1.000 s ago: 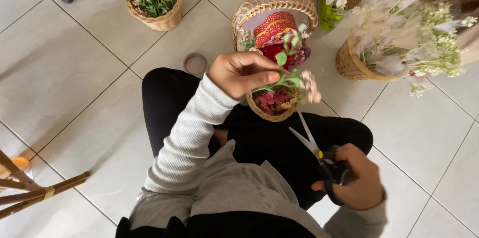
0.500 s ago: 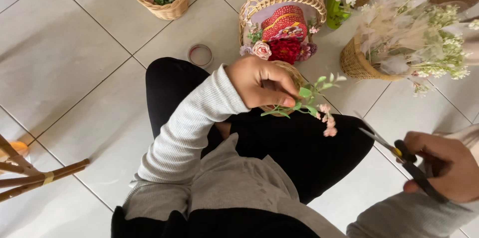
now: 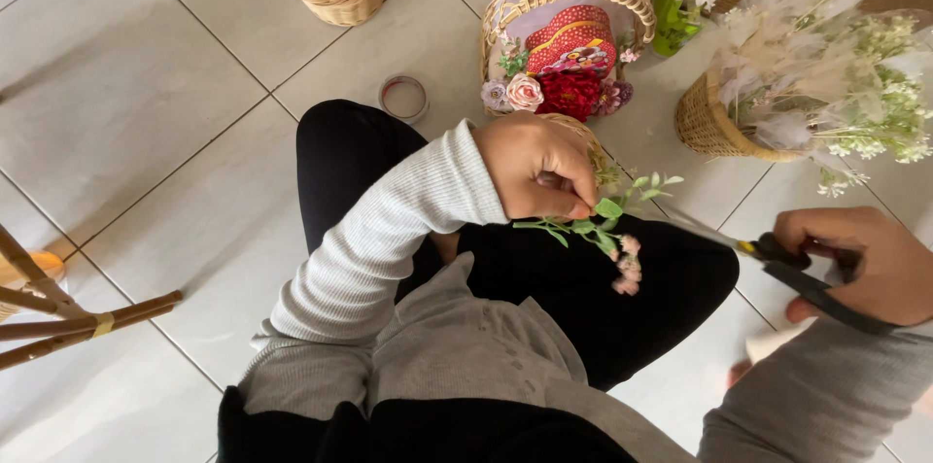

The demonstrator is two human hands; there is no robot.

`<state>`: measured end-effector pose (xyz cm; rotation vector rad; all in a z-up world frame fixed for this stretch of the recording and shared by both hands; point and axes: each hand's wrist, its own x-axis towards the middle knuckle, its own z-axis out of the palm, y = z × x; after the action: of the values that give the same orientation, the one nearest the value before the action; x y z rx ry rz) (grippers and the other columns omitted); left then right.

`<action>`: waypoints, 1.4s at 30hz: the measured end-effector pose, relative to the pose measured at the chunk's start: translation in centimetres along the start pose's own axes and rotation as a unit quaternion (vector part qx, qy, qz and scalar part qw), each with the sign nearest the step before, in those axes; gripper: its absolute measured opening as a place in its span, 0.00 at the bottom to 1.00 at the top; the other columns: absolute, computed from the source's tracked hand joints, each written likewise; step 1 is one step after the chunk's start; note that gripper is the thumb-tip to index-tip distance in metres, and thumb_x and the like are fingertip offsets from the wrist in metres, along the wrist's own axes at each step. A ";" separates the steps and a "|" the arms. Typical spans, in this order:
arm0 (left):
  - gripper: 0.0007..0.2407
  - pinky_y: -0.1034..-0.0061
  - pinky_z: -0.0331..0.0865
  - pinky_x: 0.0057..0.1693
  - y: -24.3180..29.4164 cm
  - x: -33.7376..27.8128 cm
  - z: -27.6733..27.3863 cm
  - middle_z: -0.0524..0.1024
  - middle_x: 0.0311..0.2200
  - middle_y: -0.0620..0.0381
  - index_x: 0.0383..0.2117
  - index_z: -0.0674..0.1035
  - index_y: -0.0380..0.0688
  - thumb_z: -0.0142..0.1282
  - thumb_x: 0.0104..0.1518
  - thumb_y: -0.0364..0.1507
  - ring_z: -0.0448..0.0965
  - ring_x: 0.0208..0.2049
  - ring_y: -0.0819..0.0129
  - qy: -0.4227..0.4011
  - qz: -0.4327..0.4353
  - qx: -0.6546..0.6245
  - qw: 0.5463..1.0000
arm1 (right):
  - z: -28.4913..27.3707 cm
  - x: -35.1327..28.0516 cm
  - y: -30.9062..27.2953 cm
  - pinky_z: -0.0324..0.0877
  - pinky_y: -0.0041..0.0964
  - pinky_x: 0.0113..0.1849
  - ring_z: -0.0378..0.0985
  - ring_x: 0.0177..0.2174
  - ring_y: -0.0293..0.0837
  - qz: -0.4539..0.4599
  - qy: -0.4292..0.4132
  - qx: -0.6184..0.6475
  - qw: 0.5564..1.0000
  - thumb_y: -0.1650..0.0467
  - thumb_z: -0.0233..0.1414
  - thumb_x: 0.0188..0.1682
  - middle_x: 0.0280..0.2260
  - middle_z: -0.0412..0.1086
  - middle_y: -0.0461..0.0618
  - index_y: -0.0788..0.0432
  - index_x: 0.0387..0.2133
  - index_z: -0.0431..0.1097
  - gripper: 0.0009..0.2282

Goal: The person arranges artificial flowers into a small wicker basket by picking individual stems and placing them into the arrangement, occasionally using shears to trim the stems.

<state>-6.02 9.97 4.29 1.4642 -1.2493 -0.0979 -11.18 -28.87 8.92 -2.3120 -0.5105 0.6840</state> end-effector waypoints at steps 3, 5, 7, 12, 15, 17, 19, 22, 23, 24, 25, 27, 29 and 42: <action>0.01 0.82 0.67 0.31 -0.5 -0.3 0.0 0.75 0.22 0.67 0.25 0.80 0.50 0.59 0.50 0.27 0.71 0.23 0.77 -0.022 -0.024 0.012 0.999 | -0.2 -0.4 1.4 0.49 0.31 0.24 0.53 0.20 0.40 0.025 -0.029 0.061 0.997 0.64 0.72 0.14 0.17 0.56 0.47 0.61 0.12 0.59 0.25; 0.01 0.81 0.66 0.30 -0.8 -0.3 0.2 0.74 0.21 0.67 0.25 0.80 0.51 0.60 0.50 0.27 0.71 0.22 0.76 -0.021 -0.018 0.016 0.999 | 0.1 0.2 2.7 0.50 0.29 0.22 0.52 0.19 0.39 0.024 -0.052 0.019 0.998 0.63 0.74 0.14 0.17 0.56 0.45 0.59 0.13 0.61 0.25; 0.01 0.80 0.65 0.30 -0.8 -0.1 0.5 0.73 0.20 0.67 0.24 0.80 0.51 0.60 0.50 0.28 0.70 0.21 0.75 -0.022 -0.012 0.019 1.000 | 0.7 0.8 2.6 0.51 0.28 0.21 0.51 0.18 0.37 0.024 -0.073 -0.023 0.997 0.62 0.76 0.14 0.16 0.57 0.44 0.56 0.14 0.63 0.25; 0.03 0.80 0.65 0.29 -0.8 0.5 1.1 0.75 0.18 0.68 0.24 0.79 0.53 0.61 0.46 0.28 0.72 0.19 0.77 -0.030 -0.015 0.044 0.998 | 2.3 2.8 -1.2 0.51 0.29 0.21 0.50 0.17 0.36 0.010 -0.062 -0.069 0.996 0.65 0.77 0.11 0.13 0.54 0.41 0.55 0.10 0.63 0.25; 0.03 0.82 0.65 0.29 -0.5 0.6 1.0 0.75 0.17 0.69 0.23 0.79 0.51 0.61 0.45 0.27 0.73 0.19 0.79 -0.037 -0.020 0.023 0.999 | 2.9 3.6 -1.8 0.52 0.29 0.21 0.50 0.17 0.36 0.008 -0.070 -0.061 0.996 0.69 0.78 0.11 0.13 0.53 0.41 0.55 0.10 0.64 0.24; 0.03 0.81 0.66 0.30 -0.9 0.7 1.2 0.75 0.18 0.69 0.22 0.79 0.51 0.62 0.45 0.26 0.73 0.19 0.78 -0.024 0.002 0.030 0.999 | 3.3 3.8 -2.1 0.55 0.29 0.21 0.52 0.17 0.35 0.011 -0.080 -0.041 0.996 0.70 0.77 0.12 0.12 0.54 0.41 0.55 0.10 0.63 0.23; 0.03 0.79 0.66 0.31 -1.3 0.7 1.4 0.75 0.18 0.69 0.21 0.79 0.52 0.62 0.45 0.26 0.73 0.20 0.77 -0.012 0.023 0.037 0.999 | 3.5 3.9 -1.5 0.58 0.29 0.21 0.54 0.17 0.35 0.014 -0.090 -0.021 0.996 0.72 0.76 0.14 0.12 0.55 0.42 0.56 0.10 0.62 0.23; 0.03 0.82 0.67 0.29 -1.2 0.8 1.8 0.77 0.20 0.67 0.22 0.78 0.48 0.60 0.45 0.24 0.74 0.20 0.78 -0.065 -0.030 -0.018 0.997 | 3.7 4.1 -0.7 0.51 0.29 0.22 0.50 0.18 0.36 -0.011 -0.103 -0.038 0.994 0.61 0.75 0.13 0.15 0.52 0.40 0.54 0.12 0.61 0.26; 0.03 0.84 0.66 0.30 -0.7 0.9 1.7 0.76 0.18 0.71 0.21 0.79 0.53 0.61 0.43 0.27 0.74 0.19 0.81 -0.049 -0.046 0.027 0.997 | 4.1 4.3 -1.3 0.53 0.28 0.22 0.52 0.18 0.36 -0.024 -0.096 -0.034 0.995 0.62 0.75 0.14 0.14 0.54 0.40 0.54 0.12 0.61 0.25; 0.03 0.85 0.65 0.30 -0.2 1.1 1.6 0.75 0.16 0.76 0.20 0.79 0.57 0.61 0.41 0.30 0.74 0.18 0.84 -0.033 -0.062 0.072 0.995 | 4.4 4.5 -1.9 0.56 0.27 0.21 0.55 0.18 0.35 -0.037 -0.090 -0.030 0.995 0.63 0.74 0.15 0.13 0.57 0.39 0.54 0.12 0.61 0.24; 0.03 0.85 0.65 0.30 -0.7 1.3 2.1 0.75 0.16 0.76 0.20 0.79 0.57 0.61 0.41 0.30 0.74 0.18 0.84 -0.033 -0.060 0.072 0.995 | 4.9 4.7 -2.0 0.56 0.27 0.21 0.55 0.18 0.35 -0.036 -0.089 -0.030 0.995 0.63 0.74 0.15 0.13 0.57 0.39 0.54 0.12 0.61 0.24; 0.03 0.87 0.65 0.27 -1.6 1.5 3.1 0.75 0.16 0.73 0.22 0.79 0.55 0.62 0.44 0.30 0.73 0.17 0.84 -0.038 -0.068 0.016 0.997 | 5.9 5.1 -2.4 0.57 0.26 0.18 0.56 0.15 0.31 -0.049 -0.082 -0.015 0.995 0.63 0.74 0.15 0.12 0.58 0.37 0.53 0.15 0.65 0.22; 0.03 0.88 0.65 0.29 -2.0 1.8 3.7 0.76 0.17 0.74 0.21 0.79 0.55 0.62 0.43 0.29 0.73 0.18 0.85 -0.039 -0.084 -0.003 0.996 | 6.8 5.1 -1.7 0.61 0.26 0.19 0.60 0.17 0.30 -0.037 -0.074 0.008 0.997 0.64 0.73 0.15 0.13 0.63 0.37 0.54 0.17 0.67 0.22; 0.16 0.78 0.69 0.48 -9.7 -1.7 5.3 0.67 0.53 0.45 0.55 0.67 0.40 0.35 0.63 0.31 0.74 0.45 0.69 0.091 0.016 -0.563 0.821 | 18.5 8.7 0.5 0.69 0.29 0.23 0.72 0.19 0.40 -0.190 -0.014 0.429 0.883 0.56 0.67 0.23 0.18 0.70 0.55 0.68 0.21 0.69 0.27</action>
<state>-4.28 5.53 -5.81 0.3899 -0.7770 -0.5619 -15.25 -15.79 -6.22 -1.3224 -0.5150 0.5845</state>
